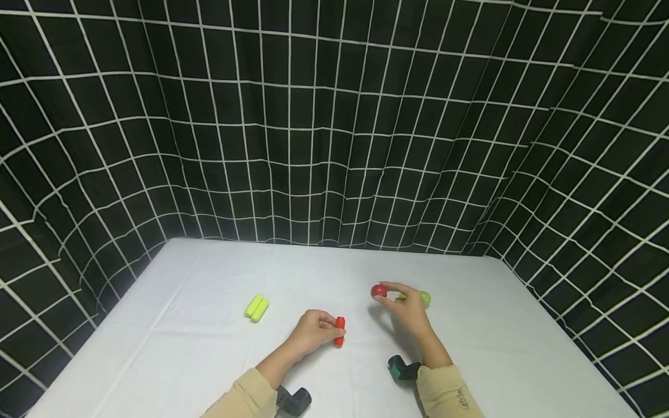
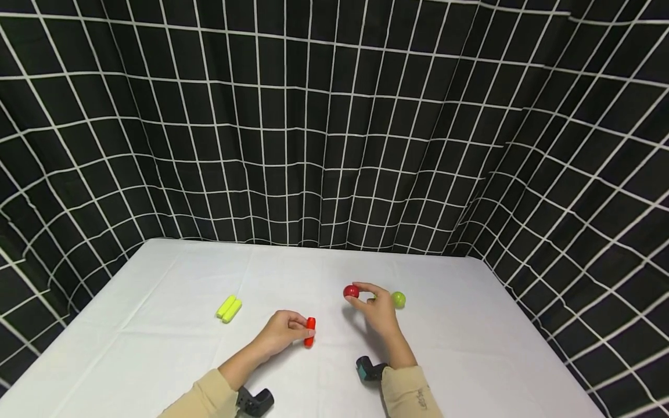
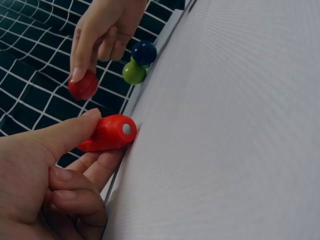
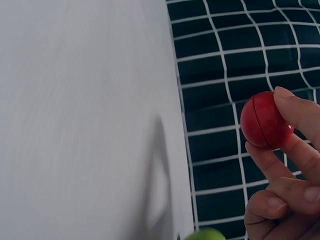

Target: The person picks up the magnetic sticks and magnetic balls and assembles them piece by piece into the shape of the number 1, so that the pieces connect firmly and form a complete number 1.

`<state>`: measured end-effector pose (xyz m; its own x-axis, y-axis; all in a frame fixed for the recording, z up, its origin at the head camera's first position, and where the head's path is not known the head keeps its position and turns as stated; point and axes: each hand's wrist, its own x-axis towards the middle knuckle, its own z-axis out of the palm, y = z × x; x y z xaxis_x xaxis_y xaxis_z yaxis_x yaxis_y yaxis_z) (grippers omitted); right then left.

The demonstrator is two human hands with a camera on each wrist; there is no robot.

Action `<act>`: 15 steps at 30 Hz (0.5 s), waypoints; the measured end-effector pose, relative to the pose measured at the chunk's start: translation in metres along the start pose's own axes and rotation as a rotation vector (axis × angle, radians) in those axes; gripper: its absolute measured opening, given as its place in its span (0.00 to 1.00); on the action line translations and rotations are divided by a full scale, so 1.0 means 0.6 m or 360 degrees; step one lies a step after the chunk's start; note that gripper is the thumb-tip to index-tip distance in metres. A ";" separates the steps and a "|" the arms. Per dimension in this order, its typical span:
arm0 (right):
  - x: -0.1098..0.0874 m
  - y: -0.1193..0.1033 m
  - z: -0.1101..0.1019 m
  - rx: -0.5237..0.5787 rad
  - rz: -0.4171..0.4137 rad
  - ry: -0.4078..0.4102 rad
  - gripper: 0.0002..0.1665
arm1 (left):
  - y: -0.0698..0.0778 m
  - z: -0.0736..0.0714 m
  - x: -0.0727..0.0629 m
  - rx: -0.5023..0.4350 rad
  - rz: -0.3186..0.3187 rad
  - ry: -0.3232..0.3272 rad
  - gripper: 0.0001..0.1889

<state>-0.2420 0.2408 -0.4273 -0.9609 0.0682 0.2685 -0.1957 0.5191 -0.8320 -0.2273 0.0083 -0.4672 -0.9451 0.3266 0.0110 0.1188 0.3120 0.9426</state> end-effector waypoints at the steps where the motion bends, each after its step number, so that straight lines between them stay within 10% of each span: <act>1: 0.001 -0.003 0.005 0.0005 0.0002 -0.0009 0.24 | 0.000 0.000 0.000 0.0000 -0.0007 0.0003 0.14; 15: 0.006 -0.023 0.057 0.0014 -0.0038 -0.0096 0.22 | 0.000 0.000 0.001 0.0008 -0.0030 0.0010 0.14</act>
<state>-0.2496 0.2050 -0.4315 -0.9660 0.0042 0.2585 -0.2199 0.5125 -0.8301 -0.2281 0.0085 -0.4672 -0.9490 0.3153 -0.0045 0.1027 0.3224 0.9410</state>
